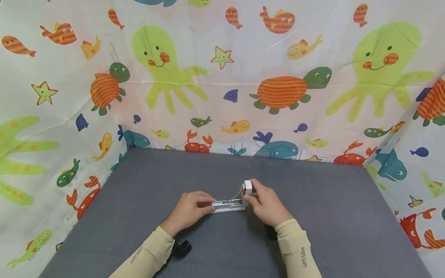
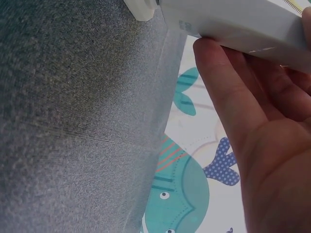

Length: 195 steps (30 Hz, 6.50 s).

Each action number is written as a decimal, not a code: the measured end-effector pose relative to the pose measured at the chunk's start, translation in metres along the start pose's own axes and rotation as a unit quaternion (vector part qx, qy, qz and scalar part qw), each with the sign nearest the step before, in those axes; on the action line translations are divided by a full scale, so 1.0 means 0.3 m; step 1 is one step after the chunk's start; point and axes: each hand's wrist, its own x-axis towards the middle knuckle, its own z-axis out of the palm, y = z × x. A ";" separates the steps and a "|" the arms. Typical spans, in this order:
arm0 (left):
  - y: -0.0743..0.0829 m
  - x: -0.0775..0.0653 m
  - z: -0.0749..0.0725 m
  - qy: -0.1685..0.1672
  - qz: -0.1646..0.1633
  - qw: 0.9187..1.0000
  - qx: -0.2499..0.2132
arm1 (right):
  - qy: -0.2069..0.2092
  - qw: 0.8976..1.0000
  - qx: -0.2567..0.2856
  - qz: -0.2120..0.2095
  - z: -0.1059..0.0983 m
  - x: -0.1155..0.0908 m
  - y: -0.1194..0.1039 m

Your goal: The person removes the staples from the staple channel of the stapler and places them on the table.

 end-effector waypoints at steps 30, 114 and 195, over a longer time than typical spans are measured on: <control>0.004 0.003 -0.005 0.000 0.001 1.000 0.000 | -0.001 1.000 0.004 -0.008 -0.039 -0.009 0.026; 0.016 -0.001 -0.007 -0.011 -0.013 1.000 -0.019 | 0.046 0.994 -0.014 0.094 -0.097 -0.037 0.095; 0.002 -0.003 -0.015 -0.004 0.023 1.000 -0.005 | 0.107 0.972 -0.123 0.166 0.275 0.071 -0.235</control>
